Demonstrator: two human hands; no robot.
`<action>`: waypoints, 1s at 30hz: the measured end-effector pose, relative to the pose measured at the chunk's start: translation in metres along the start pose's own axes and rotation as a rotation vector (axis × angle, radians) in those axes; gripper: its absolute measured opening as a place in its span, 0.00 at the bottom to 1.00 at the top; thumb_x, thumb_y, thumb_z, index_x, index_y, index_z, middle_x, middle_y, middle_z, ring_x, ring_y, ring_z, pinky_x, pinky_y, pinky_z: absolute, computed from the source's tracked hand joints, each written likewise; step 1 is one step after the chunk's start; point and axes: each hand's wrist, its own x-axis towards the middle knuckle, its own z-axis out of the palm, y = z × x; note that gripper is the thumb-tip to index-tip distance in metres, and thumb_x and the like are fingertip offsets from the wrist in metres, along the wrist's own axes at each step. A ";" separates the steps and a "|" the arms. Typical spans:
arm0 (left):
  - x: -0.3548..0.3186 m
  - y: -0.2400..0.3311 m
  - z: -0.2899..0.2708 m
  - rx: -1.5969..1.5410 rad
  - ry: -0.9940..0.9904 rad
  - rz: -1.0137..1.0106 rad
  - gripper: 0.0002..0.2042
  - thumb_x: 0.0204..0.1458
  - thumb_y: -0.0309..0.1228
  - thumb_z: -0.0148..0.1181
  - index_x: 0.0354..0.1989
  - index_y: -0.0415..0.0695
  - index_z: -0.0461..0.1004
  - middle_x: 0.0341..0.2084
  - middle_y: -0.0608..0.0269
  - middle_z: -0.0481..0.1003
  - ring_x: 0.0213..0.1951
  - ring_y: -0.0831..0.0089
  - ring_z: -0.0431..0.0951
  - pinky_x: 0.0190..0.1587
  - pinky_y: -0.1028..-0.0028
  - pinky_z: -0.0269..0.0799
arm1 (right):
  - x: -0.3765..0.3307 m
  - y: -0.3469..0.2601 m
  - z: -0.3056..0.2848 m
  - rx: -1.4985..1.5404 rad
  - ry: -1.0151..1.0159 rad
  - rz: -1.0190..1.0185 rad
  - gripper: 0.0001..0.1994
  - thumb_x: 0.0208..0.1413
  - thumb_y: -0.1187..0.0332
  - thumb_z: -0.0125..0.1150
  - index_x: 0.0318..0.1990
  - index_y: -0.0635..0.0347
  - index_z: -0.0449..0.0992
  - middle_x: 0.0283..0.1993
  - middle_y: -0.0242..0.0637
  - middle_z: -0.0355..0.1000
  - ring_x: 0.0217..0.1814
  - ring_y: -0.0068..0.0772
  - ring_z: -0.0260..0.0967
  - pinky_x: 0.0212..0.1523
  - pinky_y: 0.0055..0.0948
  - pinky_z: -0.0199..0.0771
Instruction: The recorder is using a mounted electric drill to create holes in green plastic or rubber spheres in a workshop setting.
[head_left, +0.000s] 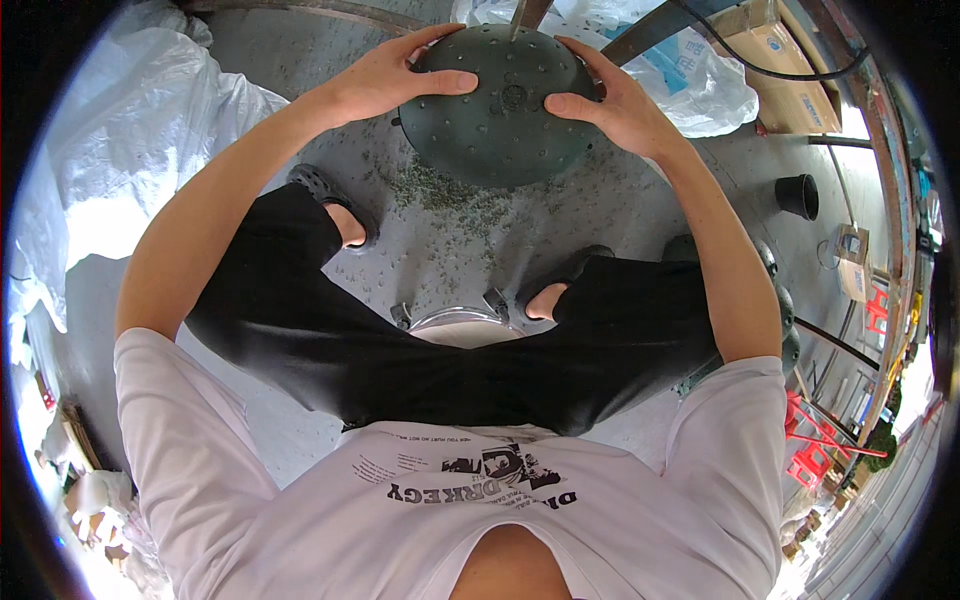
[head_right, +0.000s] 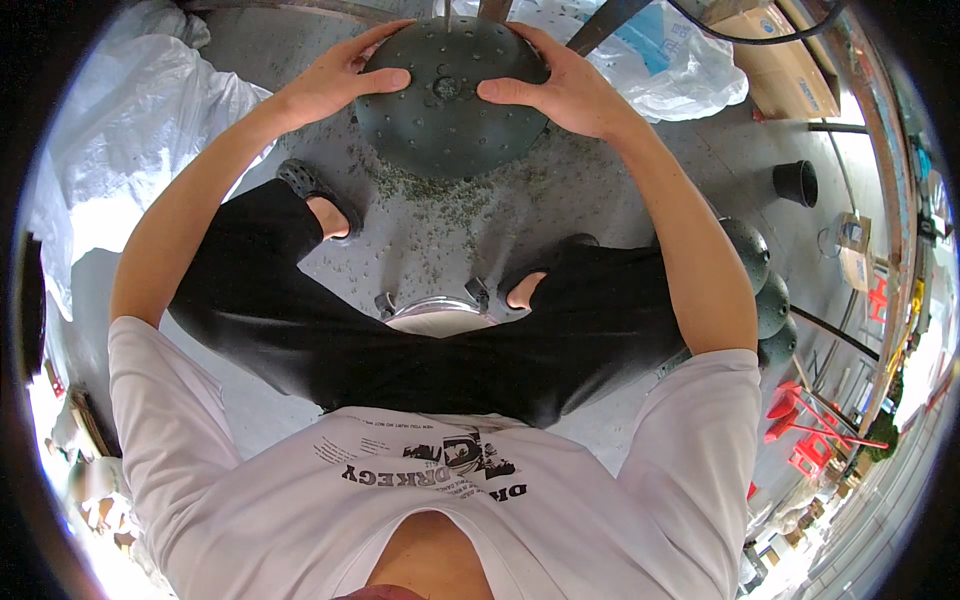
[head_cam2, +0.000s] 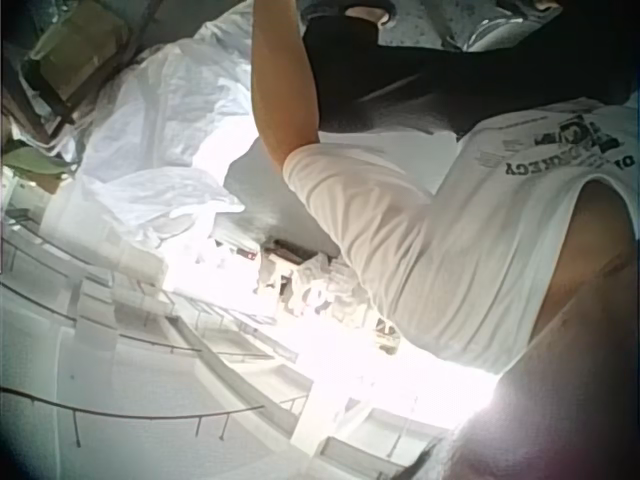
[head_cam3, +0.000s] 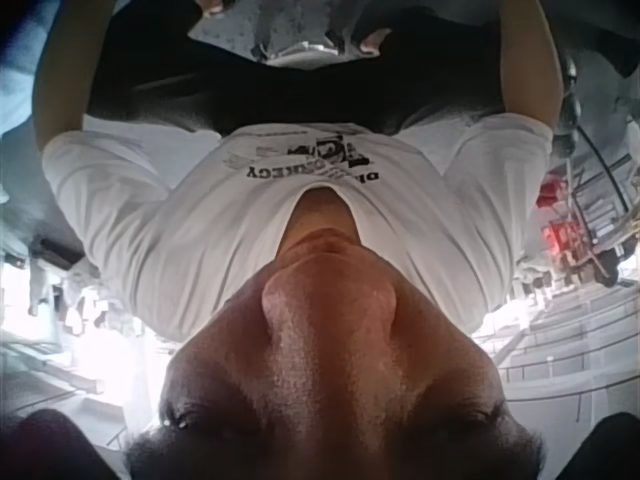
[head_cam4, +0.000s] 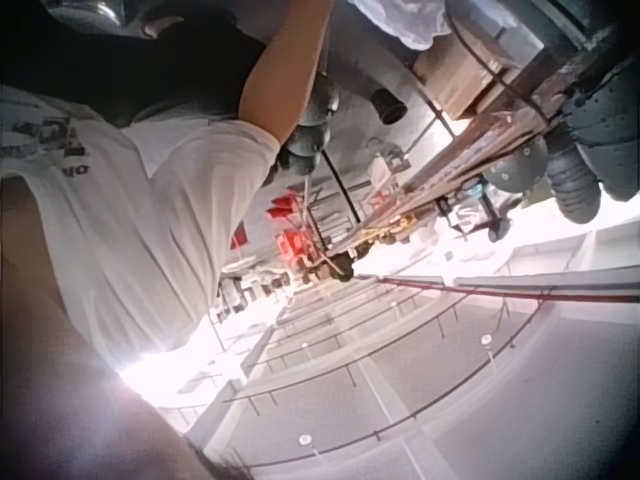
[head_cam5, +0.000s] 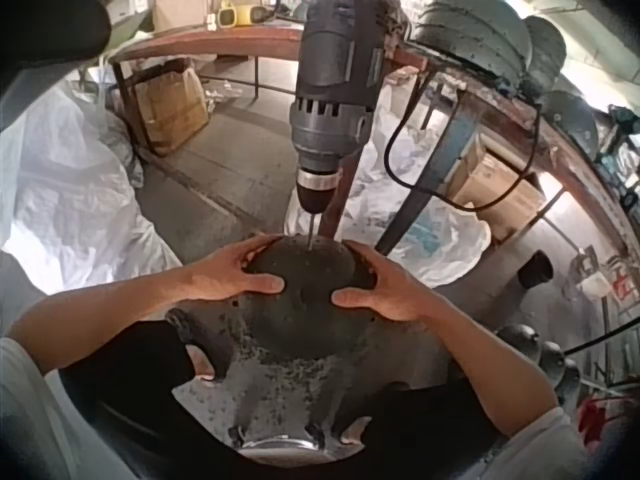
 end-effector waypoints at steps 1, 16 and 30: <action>0.000 0.001 -0.001 -0.005 0.002 0.006 0.43 0.53 0.53 0.69 0.73 0.49 0.58 0.64 0.57 0.68 0.65 0.62 0.66 0.69 0.64 0.59 | 0.000 -0.001 0.000 0.002 0.001 -0.003 0.50 0.43 0.38 0.74 0.70 0.58 0.63 0.62 0.50 0.71 0.65 0.48 0.69 0.65 0.41 0.67; 0.002 0.002 0.000 -0.015 -0.017 -0.013 0.41 0.54 0.48 0.69 0.74 0.48 0.57 0.63 0.57 0.69 0.64 0.66 0.67 0.68 0.68 0.60 | -0.003 -0.001 -0.002 -0.027 0.001 0.015 0.51 0.41 0.38 0.75 0.70 0.57 0.63 0.62 0.51 0.71 0.65 0.48 0.70 0.64 0.41 0.69; 0.001 0.005 -0.004 -0.018 -0.010 0.001 0.42 0.51 0.51 0.71 0.72 0.48 0.60 0.62 0.56 0.70 0.64 0.62 0.69 0.67 0.64 0.63 | -0.004 -0.004 0.000 -0.037 0.013 0.031 0.50 0.41 0.37 0.74 0.69 0.57 0.64 0.60 0.50 0.72 0.63 0.49 0.71 0.64 0.41 0.69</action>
